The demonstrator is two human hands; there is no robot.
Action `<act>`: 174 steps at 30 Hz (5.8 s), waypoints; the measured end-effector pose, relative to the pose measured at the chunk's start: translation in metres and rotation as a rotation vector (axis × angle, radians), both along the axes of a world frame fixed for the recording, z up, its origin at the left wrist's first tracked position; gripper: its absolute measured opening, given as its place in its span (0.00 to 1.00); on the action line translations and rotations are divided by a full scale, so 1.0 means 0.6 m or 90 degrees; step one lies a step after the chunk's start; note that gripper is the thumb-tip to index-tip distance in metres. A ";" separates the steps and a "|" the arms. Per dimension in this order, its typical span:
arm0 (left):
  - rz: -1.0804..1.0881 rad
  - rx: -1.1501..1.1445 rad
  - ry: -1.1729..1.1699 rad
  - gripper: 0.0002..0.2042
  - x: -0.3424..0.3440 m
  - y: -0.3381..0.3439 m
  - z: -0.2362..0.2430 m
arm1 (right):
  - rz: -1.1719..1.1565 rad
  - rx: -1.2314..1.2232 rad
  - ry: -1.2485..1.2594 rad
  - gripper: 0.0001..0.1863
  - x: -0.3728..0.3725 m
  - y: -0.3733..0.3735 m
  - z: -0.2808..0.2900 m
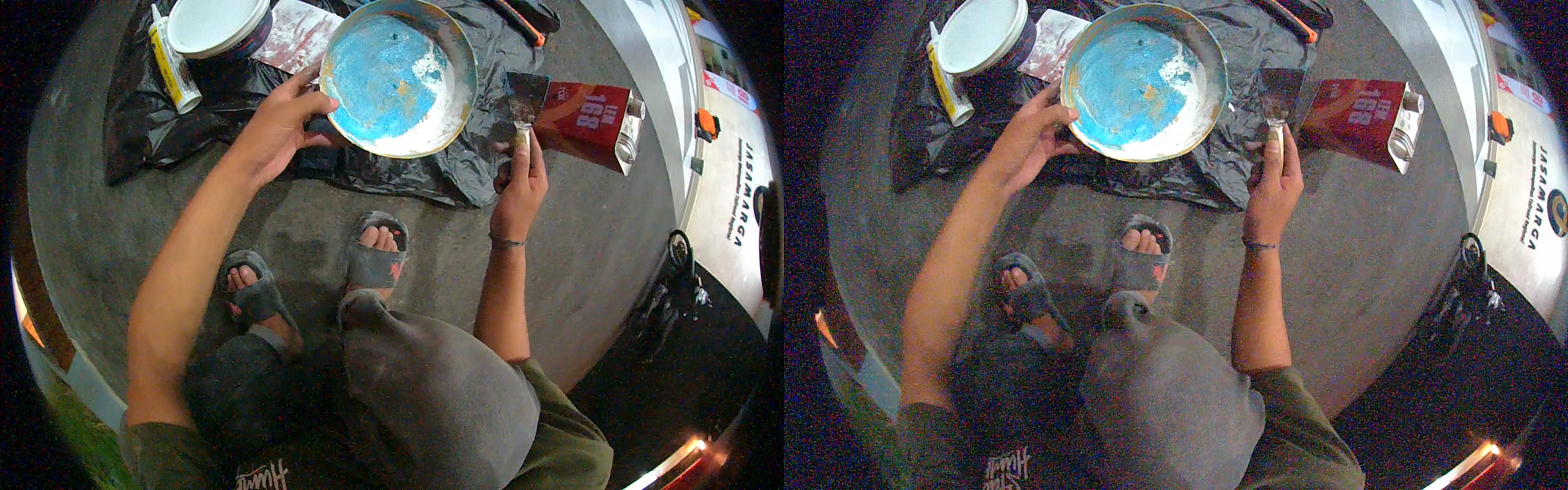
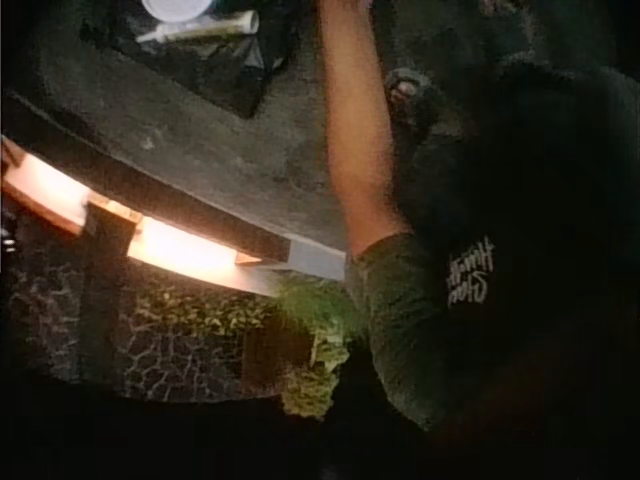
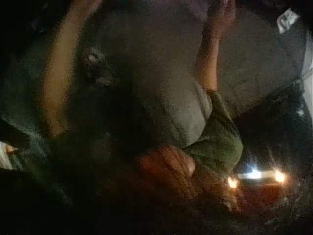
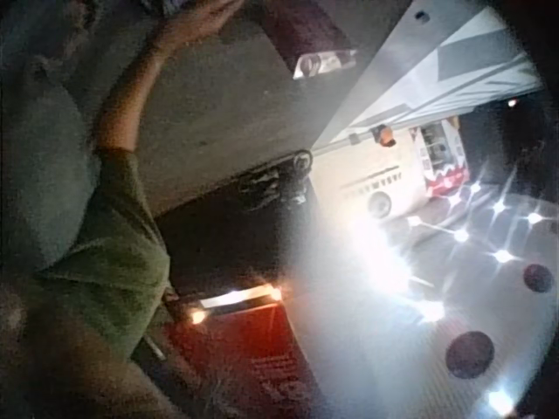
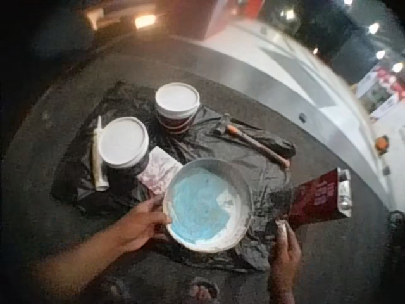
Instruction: The person sits on the floor and uses a putty knife to scrape and mix blue paint in a round container. They then open a white paint can, scoop white paint into the blue mixture, and continue mixing the two colors together.
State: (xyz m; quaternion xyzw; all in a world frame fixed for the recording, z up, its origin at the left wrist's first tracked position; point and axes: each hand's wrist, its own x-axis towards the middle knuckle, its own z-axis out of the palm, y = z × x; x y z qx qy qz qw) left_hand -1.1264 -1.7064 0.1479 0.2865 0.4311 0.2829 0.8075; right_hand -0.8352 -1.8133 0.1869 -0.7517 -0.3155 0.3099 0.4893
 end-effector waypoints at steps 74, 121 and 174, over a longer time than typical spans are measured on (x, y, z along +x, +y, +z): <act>-0.055 0.098 0.061 0.33 -0.020 -0.027 -0.009 | 0.024 -0.003 0.212 0.33 -0.025 -0.005 -0.085; -0.440 0.289 0.766 0.10 -0.302 0.035 0.268 | 0.343 0.189 -0.325 0.42 -0.077 0.030 -0.140; -0.558 0.795 0.509 0.18 -0.033 0.201 0.031 | -0.152 0.095 0.249 0.32 -0.168 0.052 -0.037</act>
